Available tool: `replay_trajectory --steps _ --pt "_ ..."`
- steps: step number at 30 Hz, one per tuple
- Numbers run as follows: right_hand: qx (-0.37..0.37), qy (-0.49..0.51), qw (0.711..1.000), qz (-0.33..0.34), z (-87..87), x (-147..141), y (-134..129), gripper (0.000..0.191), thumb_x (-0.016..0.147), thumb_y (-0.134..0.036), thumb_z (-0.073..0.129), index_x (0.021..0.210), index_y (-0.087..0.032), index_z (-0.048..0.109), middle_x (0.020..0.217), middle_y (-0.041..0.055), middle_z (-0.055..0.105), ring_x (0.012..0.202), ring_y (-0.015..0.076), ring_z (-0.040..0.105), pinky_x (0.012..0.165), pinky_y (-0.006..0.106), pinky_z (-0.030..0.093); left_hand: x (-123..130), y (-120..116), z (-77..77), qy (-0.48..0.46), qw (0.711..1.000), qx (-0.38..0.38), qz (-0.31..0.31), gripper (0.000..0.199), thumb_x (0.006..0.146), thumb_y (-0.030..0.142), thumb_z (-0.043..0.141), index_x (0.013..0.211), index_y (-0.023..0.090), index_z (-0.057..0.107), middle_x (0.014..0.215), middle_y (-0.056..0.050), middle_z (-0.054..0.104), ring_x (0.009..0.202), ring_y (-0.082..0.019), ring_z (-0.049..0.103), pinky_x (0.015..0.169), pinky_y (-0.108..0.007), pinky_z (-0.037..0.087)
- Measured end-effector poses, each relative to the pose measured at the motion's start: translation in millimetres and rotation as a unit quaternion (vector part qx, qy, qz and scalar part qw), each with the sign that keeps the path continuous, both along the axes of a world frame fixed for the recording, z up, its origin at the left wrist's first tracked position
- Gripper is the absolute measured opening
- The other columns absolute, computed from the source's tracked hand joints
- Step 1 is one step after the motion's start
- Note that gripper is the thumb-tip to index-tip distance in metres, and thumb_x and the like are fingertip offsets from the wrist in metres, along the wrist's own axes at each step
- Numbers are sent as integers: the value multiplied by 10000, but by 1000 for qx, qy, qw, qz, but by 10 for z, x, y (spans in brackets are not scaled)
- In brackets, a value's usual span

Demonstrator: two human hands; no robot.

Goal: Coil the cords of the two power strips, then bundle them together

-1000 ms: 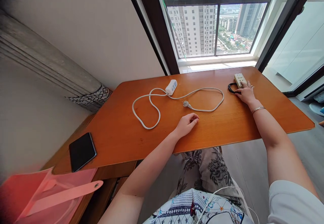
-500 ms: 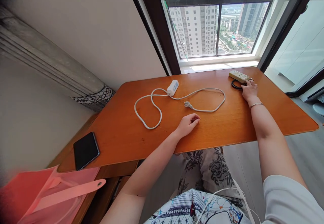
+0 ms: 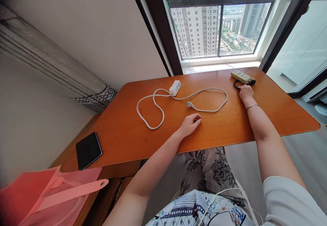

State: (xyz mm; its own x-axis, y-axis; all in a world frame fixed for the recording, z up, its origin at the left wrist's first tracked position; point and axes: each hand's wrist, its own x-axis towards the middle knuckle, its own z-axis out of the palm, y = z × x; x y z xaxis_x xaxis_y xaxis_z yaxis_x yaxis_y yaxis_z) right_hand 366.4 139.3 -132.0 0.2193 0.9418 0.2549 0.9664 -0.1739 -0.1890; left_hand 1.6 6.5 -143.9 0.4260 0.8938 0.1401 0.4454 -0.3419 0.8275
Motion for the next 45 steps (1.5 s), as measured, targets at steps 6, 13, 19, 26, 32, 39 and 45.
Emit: replay_trajectory --steps 6,13,19,26,32,39,45 --pt "9 -2 1000 -3 6 -50 -73 507 949 -272 392 1288 -123 739 1328 201 672 1188 353 590 996 498 508 2 10 -25 -6 1000 -1 -4 108 871 250 558 874 193 650 869 -39 734 807 -184 671 788 -317 534" --pt "21 17 1000 -5 62 -343 -237 582 922 -299 476 1461 -112 590 1503 213 512 1324 392 482 1100 533 447 8 19 -32 5 1000 13 -1 119 873 262 567 880 194 665 876 -41 739 812 -186 672 787 -324 530" --pt "3 80 985 153 204 -1027 -471 456 942 -313 518 1326 -135 687 1371 170 634 1293 307 557 1151 442 419 12 27 -24 -6 1000 10 3 103 863 251 583 876 187 663 852 -40 723 799 -179 661 749 -305 525" --pt "-155 51 942 293 463 -1962 -776 291 953 -384 579 1115 -204 740 1172 107 742 1081 250 690 913 337 505 -1 26 -50 -81 995 8 51 102 878 249 556 929 189 621 802 -14 654 695 -136 589 659 -256 480" --pt "-223 -6 924 309 446 -2298 -841 189 907 -382 645 984 -222 711 1118 120 738 1033 272 708 799 309 508 -37 39 -23 -115 981 39 154 63 883 244 556 938 216 548 859 -7 645 685 -121 560 674 -248 462" --pt "-161 34 955 247 256 -2159 -822 228 969 -383 577 1101 -204 624 1215 143 697 1112 274 674 893 345 514 -28 -25 18 -140 978 44 151 91 876 269 573 943 216 541 854 -7 640 675 -116 552 663 -247 460" --pt "-124 79 952 267 246 -2054 -790 143 997 -305 506 1040 -207 602 1231 122 691 1115 231 654 948 340 483 -31 -5 -15 -200 966 -22 164 119 862 258 584 953 209 525 923 -20 637 681 -102 554 650 -237 478"
